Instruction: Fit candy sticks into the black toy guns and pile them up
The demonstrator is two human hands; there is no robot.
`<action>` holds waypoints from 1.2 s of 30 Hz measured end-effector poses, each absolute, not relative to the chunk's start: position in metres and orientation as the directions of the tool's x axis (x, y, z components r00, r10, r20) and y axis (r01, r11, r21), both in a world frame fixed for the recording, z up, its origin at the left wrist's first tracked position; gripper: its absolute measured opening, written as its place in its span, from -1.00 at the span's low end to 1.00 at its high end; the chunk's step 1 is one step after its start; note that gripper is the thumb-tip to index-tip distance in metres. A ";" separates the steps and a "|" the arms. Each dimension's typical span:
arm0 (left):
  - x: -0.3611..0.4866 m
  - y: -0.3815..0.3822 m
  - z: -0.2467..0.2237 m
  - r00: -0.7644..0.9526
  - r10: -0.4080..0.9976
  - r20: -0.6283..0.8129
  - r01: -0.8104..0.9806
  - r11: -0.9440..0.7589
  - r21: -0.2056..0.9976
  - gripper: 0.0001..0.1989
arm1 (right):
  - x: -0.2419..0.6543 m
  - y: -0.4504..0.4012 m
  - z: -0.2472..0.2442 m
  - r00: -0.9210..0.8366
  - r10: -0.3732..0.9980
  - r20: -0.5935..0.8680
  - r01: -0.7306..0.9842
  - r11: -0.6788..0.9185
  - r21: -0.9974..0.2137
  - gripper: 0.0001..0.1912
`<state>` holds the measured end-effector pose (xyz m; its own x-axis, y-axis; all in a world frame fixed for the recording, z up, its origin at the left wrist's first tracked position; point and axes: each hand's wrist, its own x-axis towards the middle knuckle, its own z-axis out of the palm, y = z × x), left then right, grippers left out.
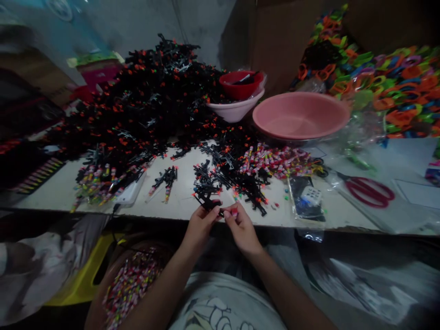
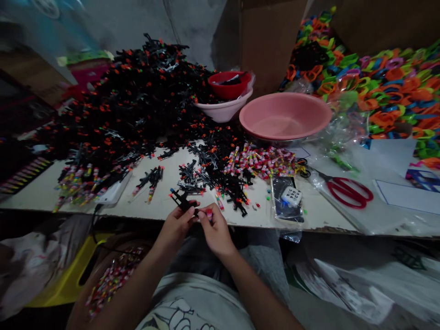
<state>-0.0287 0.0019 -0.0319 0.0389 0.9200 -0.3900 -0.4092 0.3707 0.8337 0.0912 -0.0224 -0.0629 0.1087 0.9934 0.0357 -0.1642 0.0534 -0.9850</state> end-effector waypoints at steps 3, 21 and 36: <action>-0.025 0.001 -0.027 0.039 0.920 -0.390 -0.435 0.367 0.823 -0.53 | 0.091 -0.027 -0.062 0.124 0.987 0.105 -0.023 0.109 -0.994 -0.74; -0.024 -0.006 -0.022 -0.129 0.948 -0.292 -0.409 0.217 0.886 -0.54 | 0.099 -0.029 -0.058 0.062 0.956 0.287 0.352 0.248 -0.902 -0.90; -0.021 -0.010 -0.020 -0.057 0.950 -0.307 -0.393 0.261 0.881 -0.59 | 0.097 -0.032 -0.060 0.171 0.940 0.295 0.191 0.262 -0.946 -0.91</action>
<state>-0.0205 -0.0101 -0.0205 -0.0566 0.9501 -0.3069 -0.3934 0.2612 0.8814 0.0972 -0.0315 -0.0596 0.1711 0.9401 0.2947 0.1906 0.2619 -0.9461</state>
